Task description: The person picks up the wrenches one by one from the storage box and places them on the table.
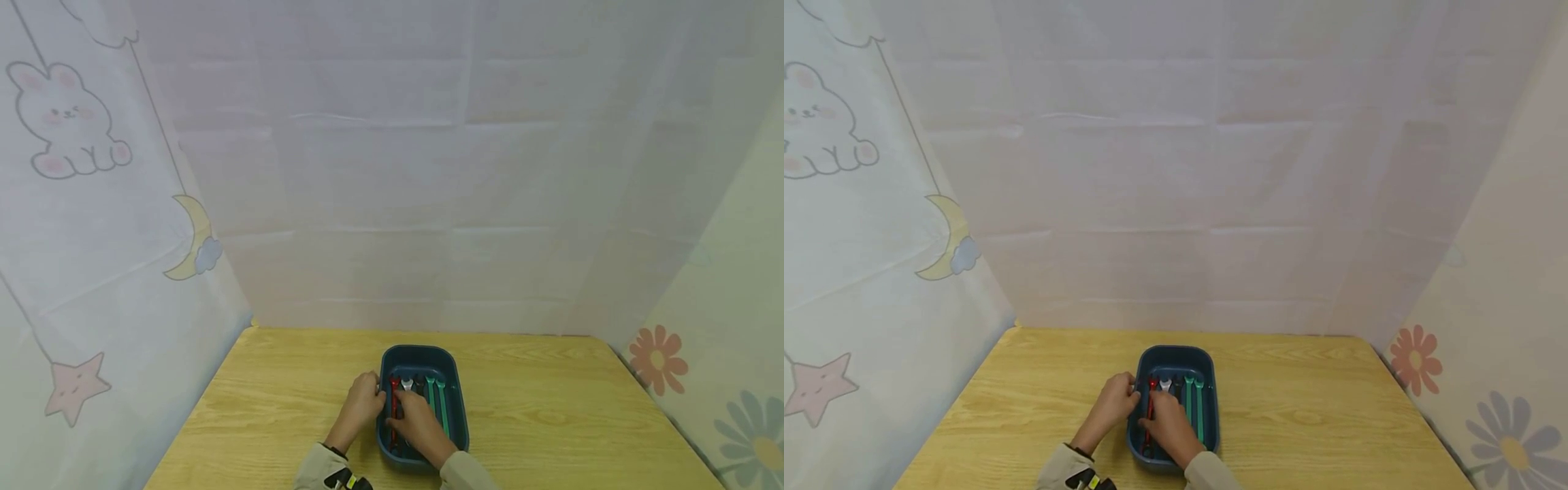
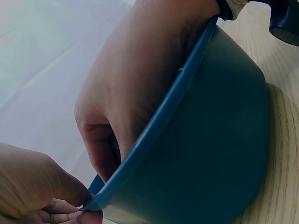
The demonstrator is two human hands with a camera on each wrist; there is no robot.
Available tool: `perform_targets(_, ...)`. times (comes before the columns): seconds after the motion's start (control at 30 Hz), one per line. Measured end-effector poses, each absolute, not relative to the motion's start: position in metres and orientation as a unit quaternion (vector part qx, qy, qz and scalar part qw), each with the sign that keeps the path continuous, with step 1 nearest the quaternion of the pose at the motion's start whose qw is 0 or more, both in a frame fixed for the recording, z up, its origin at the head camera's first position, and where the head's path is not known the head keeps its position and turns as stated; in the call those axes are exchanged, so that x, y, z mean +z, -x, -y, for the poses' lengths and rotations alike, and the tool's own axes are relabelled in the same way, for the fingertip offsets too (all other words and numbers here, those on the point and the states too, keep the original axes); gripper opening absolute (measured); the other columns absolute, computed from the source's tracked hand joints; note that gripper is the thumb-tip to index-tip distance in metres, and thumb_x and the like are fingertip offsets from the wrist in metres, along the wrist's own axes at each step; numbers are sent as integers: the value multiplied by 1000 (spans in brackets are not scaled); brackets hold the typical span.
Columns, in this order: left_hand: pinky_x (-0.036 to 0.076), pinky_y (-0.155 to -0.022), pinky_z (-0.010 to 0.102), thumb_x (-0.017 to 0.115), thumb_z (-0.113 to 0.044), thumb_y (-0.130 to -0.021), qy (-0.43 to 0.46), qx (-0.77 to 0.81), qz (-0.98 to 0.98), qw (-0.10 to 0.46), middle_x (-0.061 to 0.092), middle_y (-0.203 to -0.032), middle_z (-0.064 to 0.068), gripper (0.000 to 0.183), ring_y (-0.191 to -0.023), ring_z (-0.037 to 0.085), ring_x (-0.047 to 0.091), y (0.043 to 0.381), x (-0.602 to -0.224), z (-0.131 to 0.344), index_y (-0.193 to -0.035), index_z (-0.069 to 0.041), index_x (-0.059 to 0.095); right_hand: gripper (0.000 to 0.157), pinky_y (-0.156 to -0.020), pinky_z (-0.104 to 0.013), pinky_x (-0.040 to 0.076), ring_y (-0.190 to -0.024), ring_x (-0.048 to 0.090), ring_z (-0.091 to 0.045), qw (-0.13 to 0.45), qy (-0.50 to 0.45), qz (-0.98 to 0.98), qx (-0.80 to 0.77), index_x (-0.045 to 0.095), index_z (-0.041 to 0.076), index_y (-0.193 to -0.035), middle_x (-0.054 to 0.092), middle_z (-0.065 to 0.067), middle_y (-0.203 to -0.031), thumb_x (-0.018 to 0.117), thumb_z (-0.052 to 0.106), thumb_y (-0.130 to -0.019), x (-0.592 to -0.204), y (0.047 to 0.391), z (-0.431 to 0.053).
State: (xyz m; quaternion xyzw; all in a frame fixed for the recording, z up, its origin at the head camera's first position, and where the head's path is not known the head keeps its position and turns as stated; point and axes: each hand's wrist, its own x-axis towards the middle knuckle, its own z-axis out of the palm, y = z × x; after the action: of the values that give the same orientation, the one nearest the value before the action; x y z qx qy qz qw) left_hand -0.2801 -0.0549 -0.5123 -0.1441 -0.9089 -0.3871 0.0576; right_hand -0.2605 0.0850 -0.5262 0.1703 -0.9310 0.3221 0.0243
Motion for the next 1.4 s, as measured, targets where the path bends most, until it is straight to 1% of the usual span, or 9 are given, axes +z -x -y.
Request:
perform_targets(0.1,32,-40,23,56,2,-79,146,-386,909,60,42,-64,3,3,-49,10,40,281,-513,55,-78,4,53,32,-46,-22,40,-55,49,-4,17,-173,929,327,62,3,-97,60,-1,-74,75,16,-71,-527,260,-85)
perform_targets(0.27,34,-41,23,56,1,-79,143,-384,911,52,43,-65,3,4,-50,10,41,281,-512,54,-80,5,54,31,-48,-22,41,-58,52,-6,16,-176,927,332,62,3,-95,61,-3,-76,75,16,-71,-528,261,-86)
perform_targets(0.4,35,-42,23,57,1,-78,144,-381,912,55,44,-67,3,7,-52,11,42,282,-511,55,-82,6,55,27,-48,-22,40,-56,49,-5,18,-178,925,336,61,3,-92,59,-1,-71,75,16,-71,-529,262,-87)
perform_targets(0.6,33,-40,22,57,1,-78,150,-376,912,63,43,-62,1,5,-47,9,40,281,-513,54,-79,5,55,28,-45,-22,39,-52,46,-3,-5,-179,918,354,61,1,-95,55,4,-66,73,12,-73,-531,259,-89)
perform_targets(0.87,31,-38,22,56,1,-79,149,-381,910,64,42,-63,2,3,-45,9,39,281,-512,55,-77,2,53,30,-49,-23,40,-57,48,-5,-33,-183,911,369,61,-1,-98,58,0,-71,72,11,-73,-529,260,-89)
perform_targets(1.0,30,-38,22,56,2,-78,145,-379,912,65,41,-62,1,6,-45,9,38,281,-512,56,-75,0,52,35,-53,-24,44,-63,53,-6,-45,-186,902,386,60,-2,-104,62,-3,-79,72,11,-73,-529,261,-89)
perform_targets(1.1,30,-38,22,55,2,-78,146,-382,911,64,41,-61,1,5,-45,9,38,280,-512,56,-75,0,52,35,-57,-24,46,-67,56,-7,-59,-187,892,407,60,-2,-105,64,-7,-85,71,10,-74,-531,262,-90)
perform_targets(1.23,30,-38,22,55,2,-79,144,-383,910,64,41,-62,1,5,-45,8,38,279,-511,55,-75,0,52,34,-58,-23,48,-70,59,-11,-69,-193,873,442,59,-4,-104,64,-11,-89,69,8,-75,-533,262,-92)
perform_targets(1.4,30,-38,22,55,2,-80,140,-383,911,65,41,-63,2,5,-46,9,38,279,-511,54,-76,0,52,38,-61,-25,48,-75,60,-18,-87,-188,852,481,57,-7,-107,62,-14,-93,70,9,-75,-534,263,-94)
